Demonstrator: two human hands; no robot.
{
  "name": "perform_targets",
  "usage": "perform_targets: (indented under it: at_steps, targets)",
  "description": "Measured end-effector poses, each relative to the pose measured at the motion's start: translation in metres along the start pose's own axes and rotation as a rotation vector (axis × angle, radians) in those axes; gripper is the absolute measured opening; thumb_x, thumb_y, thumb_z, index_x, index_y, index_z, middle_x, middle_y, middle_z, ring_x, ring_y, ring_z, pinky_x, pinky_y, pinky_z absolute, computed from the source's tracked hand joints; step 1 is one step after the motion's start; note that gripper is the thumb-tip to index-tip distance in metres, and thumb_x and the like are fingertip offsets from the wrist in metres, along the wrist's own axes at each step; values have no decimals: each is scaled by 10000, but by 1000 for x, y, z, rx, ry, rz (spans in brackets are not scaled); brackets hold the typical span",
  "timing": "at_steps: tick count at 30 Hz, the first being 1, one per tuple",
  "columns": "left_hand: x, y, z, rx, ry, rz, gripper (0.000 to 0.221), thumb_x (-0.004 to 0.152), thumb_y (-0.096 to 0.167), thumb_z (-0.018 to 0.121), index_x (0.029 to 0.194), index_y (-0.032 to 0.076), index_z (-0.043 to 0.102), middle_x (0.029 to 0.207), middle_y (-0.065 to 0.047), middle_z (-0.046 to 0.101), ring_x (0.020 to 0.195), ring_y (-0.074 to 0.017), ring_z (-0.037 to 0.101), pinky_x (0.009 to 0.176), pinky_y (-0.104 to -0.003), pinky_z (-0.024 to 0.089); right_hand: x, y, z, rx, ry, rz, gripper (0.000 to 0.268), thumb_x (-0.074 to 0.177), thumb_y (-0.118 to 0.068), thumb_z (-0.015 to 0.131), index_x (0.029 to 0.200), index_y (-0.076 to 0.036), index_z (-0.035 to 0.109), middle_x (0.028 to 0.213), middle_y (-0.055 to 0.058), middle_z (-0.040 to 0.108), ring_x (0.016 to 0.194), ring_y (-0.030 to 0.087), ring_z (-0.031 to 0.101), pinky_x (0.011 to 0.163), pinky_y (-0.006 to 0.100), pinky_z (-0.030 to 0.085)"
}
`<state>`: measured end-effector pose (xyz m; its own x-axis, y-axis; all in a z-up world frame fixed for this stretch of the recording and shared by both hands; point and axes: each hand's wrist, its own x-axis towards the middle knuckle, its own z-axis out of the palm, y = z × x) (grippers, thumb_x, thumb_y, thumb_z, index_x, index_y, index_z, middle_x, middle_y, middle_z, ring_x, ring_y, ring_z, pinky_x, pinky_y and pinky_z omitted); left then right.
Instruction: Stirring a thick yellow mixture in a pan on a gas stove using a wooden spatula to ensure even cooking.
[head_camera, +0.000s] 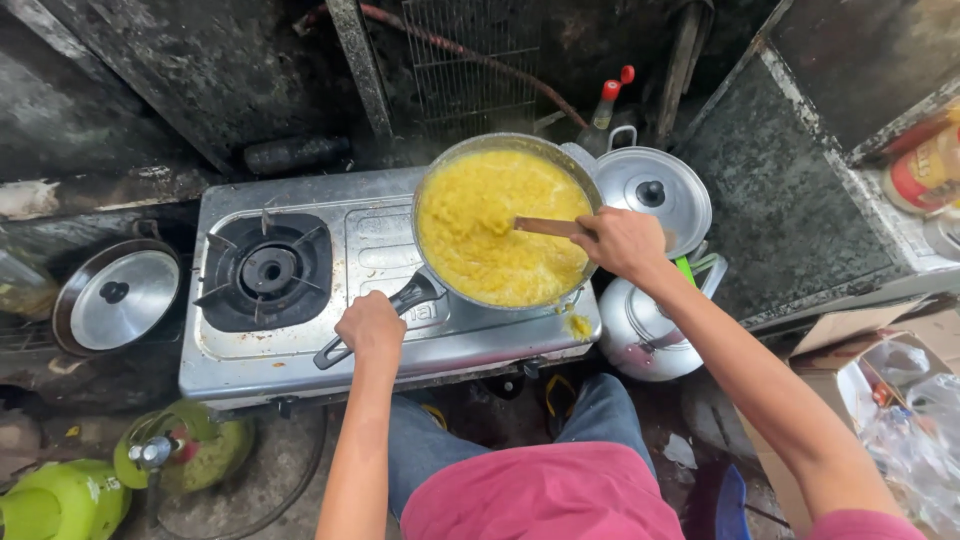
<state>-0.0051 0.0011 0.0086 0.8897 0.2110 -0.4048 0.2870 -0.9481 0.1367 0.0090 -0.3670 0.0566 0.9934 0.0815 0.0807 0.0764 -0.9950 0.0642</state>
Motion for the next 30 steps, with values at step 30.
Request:
perform_targets:
  at_steps: [30]
  targets:
    - [-1, 3, -6, -15, -18, -7, 185, 834, 25, 726, 1001, -34, 780, 919, -242, 764, 969, -427, 755, 791, -566, 599, -48, 4, -67, 29, -473, -76, 330, 953, -426, 561, 943, -167, 766, 919, 128, 779, 947, 369, 755, 847, 494, 596]
